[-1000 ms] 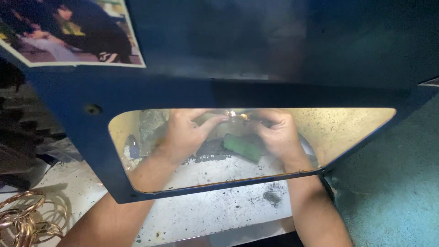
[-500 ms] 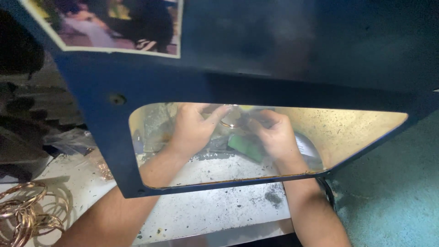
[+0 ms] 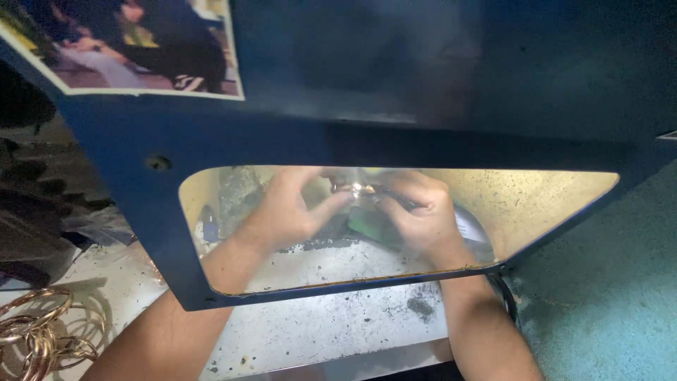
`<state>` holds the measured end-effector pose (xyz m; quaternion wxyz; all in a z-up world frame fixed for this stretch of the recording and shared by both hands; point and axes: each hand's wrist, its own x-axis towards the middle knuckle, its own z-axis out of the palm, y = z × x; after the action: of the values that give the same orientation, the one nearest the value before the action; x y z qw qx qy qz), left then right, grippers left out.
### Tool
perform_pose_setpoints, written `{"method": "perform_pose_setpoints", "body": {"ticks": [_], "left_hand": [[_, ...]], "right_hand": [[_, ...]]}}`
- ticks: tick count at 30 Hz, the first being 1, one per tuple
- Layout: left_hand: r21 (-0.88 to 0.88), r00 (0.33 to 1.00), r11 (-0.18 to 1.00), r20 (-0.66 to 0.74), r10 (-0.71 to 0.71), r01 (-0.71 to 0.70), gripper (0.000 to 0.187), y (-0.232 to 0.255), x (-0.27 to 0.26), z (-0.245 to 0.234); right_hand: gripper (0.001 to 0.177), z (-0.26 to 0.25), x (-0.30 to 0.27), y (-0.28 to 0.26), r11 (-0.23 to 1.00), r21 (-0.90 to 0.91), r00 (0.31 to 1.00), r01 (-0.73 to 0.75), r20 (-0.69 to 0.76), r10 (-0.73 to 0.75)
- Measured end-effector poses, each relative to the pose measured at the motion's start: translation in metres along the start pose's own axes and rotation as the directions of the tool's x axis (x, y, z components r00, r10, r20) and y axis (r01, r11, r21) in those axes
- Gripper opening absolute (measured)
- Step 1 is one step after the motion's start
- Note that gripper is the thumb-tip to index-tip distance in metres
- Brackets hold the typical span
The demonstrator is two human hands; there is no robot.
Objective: Polishing a metal ring using a bench polisher inside a protective enclosure at a jewelry workshop.
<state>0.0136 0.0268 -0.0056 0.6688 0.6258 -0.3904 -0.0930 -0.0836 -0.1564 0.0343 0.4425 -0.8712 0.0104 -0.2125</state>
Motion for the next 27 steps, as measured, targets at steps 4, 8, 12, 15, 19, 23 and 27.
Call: {"method": "perform_pose_setpoints", "body": {"ticks": [4, 8, 12, 15, 19, 23, 27], "left_hand": [[0.011, 0.997, 0.998, 0.049, 0.059, -0.06, 0.016, 0.003, 0.006, 0.005], [0.026, 0.998, 0.997, 0.027, 0.065, -0.066, 0.018, 0.005, 0.007, 0.008], [0.035, 0.998, 0.999, -0.059, 0.024, -0.022, 0.016, 0.004, 0.006, 0.015], [0.063, 0.993, 0.998, -0.121, 0.008, -0.001, 0.013, -0.006, 0.005, 0.023], [0.086, 0.988, 0.996, -0.155, 0.005, 0.009, 0.012, -0.012, 0.005, 0.022], [0.092, 0.985, 0.996, -0.17, 0.026, -0.01, 0.012, -0.006, 0.005, 0.02], [0.105, 0.983, 0.994, -0.176, 0.054, -0.036, 0.011, -0.01, 0.007, 0.019]], "right_hand": [[0.004, -0.014, -0.001, 0.005, 0.987, -0.068, 0.99, 0.143, 0.006, -0.142], [0.012, -0.021, -0.006, 0.024, 0.999, 0.046, 1.0, -0.005, 0.002, 0.005], [0.014, -0.015, -0.011, 0.034, 0.984, 0.131, 0.992, -0.119, -0.021, 0.123], [0.013, -0.007, -0.007, 0.029, 0.968, 0.123, 0.975, -0.217, -0.019, 0.221], [0.008, 0.0, -0.006, 0.013, 0.937, 0.179, 0.954, -0.299, 0.016, 0.301], [0.007, 0.002, -0.004, 0.011, 0.929, 0.174, 0.946, -0.325, 0.052, 0.321], [0.008, 0.001, -0.004, 0.009, 0.91, 0.163, 0.925, -0.38, 0.056, 0.376]]}}
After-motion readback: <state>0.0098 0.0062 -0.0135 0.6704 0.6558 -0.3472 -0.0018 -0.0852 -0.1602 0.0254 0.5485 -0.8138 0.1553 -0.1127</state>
